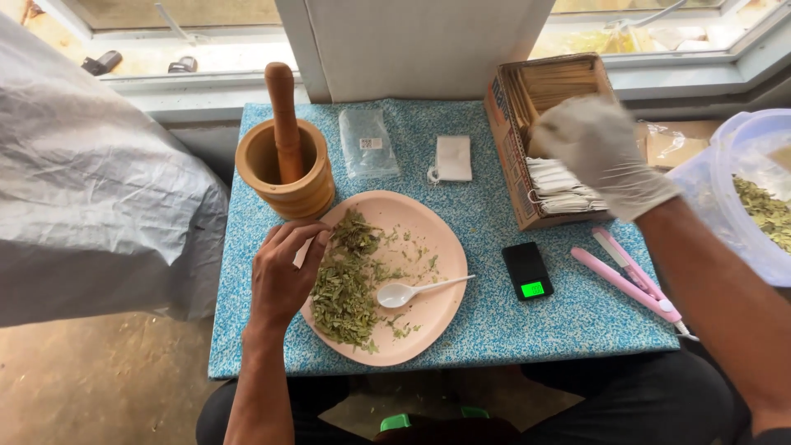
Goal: Filling small filter bags with loose tea leaves, weighing them on a digital scale, and sealing them with a heat sealer.
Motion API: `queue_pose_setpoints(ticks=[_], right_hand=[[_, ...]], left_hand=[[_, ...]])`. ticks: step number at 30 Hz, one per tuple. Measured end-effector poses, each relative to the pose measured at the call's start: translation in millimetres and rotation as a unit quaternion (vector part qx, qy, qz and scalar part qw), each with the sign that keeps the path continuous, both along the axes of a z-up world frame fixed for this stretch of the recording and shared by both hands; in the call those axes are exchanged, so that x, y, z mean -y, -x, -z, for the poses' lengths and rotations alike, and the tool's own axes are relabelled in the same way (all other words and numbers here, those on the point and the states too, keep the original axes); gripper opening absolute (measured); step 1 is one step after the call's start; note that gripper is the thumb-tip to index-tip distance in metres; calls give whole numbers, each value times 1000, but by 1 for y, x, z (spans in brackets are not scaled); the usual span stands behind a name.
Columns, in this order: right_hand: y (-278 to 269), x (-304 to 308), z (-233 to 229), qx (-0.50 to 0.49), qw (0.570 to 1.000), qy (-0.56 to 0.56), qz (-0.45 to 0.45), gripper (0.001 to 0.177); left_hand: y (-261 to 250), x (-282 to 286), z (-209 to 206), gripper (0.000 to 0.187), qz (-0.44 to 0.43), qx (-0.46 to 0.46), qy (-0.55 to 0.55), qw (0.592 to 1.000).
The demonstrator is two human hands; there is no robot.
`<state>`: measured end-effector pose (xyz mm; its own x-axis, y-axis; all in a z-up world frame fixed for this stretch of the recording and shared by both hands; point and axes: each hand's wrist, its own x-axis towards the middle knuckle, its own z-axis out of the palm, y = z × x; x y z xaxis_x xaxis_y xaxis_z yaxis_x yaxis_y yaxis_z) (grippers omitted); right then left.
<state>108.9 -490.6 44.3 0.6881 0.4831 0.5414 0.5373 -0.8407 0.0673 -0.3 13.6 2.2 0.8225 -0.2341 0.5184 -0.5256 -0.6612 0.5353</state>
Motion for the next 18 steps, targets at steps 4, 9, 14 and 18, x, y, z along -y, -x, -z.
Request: queue_pose_setpoints(ticks=[4,9,14,18], right_hand=[[-3,-81,48,-144,986,14,85,18],[-35,-115,124,-21,960,249,128,40],[-42,-110,130,-9,966,233,115,28],[-44,-96,138,40,968,226,102,17]], left_hand=[[-5,3,6,11,-28,-20,33,999],[-5,0,0,10,-33,-5,45,998],[-3,0,-12,11,-25,4,63,998],[-3,2,-10,10,-21,4,65,998]])
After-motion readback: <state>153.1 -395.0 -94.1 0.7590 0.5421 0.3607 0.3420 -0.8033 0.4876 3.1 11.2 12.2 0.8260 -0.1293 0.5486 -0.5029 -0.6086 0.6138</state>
